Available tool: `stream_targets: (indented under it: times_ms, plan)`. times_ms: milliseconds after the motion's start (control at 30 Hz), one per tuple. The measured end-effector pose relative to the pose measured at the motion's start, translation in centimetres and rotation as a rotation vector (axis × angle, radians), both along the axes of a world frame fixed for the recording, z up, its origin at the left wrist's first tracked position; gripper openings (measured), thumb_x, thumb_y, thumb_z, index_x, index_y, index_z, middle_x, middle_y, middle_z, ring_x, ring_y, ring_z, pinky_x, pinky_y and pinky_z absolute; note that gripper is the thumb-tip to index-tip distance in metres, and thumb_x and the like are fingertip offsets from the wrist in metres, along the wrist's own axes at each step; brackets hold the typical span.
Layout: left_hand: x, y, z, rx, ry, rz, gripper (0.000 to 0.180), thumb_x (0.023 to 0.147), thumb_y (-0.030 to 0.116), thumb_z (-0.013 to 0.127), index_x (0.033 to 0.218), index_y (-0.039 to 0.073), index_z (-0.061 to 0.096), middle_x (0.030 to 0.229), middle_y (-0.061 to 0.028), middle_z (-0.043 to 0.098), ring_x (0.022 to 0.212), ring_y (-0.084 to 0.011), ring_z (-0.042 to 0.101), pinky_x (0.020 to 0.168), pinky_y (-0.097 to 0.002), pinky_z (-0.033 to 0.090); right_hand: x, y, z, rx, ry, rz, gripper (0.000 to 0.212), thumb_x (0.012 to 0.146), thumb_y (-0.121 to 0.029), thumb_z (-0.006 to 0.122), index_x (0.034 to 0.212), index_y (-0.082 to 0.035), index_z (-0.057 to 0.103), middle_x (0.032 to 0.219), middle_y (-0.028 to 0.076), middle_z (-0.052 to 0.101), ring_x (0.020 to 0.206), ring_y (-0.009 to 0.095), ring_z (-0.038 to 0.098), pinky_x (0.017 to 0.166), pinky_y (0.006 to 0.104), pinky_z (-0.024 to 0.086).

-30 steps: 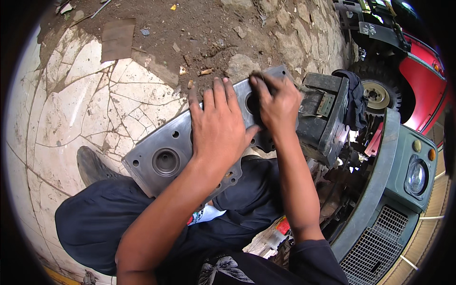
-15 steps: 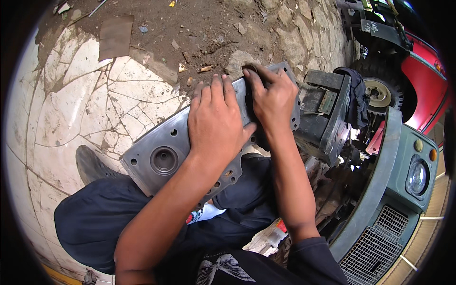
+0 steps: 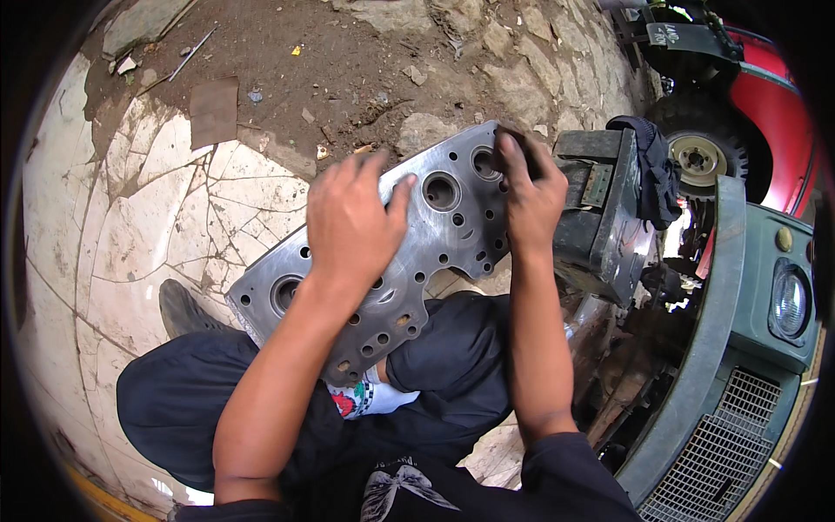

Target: The person scrubs a metal engine cylinder head with a small abrasive pad. They work on the flat surface and inside the circular openings, repeatedly rubbing the part to remove residue.

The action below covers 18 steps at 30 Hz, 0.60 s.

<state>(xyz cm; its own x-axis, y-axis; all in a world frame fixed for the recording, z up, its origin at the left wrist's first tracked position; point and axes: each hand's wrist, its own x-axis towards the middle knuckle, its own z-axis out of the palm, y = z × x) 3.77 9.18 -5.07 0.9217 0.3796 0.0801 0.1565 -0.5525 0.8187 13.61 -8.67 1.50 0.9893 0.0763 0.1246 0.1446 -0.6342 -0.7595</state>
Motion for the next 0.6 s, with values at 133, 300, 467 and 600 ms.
stream_targets:
  times_ms: [133, 300, 467, 600]
  plan:
    - [0.8, 1.8, -0.2, -0.189, 0.054, 0.000, 0.037, 0.099, 0.025, 0.073, 0.124, -0.002, 0.073, 0.116, -0.0254, 0.073, 0.109, -0.0460, 0.069, 0.095, -0.0505, 0.055, -0.9, -2.5, -0.9, 0.281, 0.035, -0.235, 0.037, 0.106, -0.031, 0.074, 0.123, 0.001, 0.077, 0.099, 0.001, 0.073, 0.086, 0.009, 0.061, 0.076, 0.0242, 0.049]
    - [0.2, 1.4, 0.7, 0.078, 0.034, -0.297, 0.061, 0.099, 0.035, 0.072, 0.148, 0.001, 0.059, 0.150, -0.0250, 0.059, 0.141, -0.0417, 0.055, 0.119, -0.0470, 0.042, 1.7, -2.0, 0.0, 0.413, -0.118, -0.226, 0.040, 0.106, -0.031, 0.074, 0.124, 0.004, 0.075, 0.100, 0.003, 0.073, 0.089, 0.010, 0.062, 0.080, 0.0252, 0.050]
    - [-0.4, -1.8, 2.4, 0.292, 0.013, -0.727, 0.088, 0.099, 0.051, 0.067, 0.163, -0.002, 0.039, 0.172, -0.0199, 0.036, 0.161, -0.0344, 0.031, 0.134, -0.0483, 0.020, 4.8, -1.6, -2.6, 0.524, -0.032, -0.383, 0.037, 0.105, -0.029, 0.075, 0.115, 0.006, 0.077, 0.100, 0.005, 0.075, 0.089, 0.011, 0.064, 0.082, 0.0252, 0.052]
    - [0.2, -1.2, 2.4, 0.323, 0.088, -0.684, 0.090, 0.101, 0.058, 0.060, 0.163, -0.003, 0.039, 0.173, -0.0207, 0.034, 0.162, -0.0351, 0.030, 0.134, -0.0486, 0.020, 4.0, -1.0, -2.3, 0.570, 0.042, -0.290, 0.038, 0.104, -0.030, 0.076, 0.114, 0.007, 0.077, 0.096, 0.005, 0.076, 0.084, 0.011, 0.065, 0.079, 0.0249, 0.052]
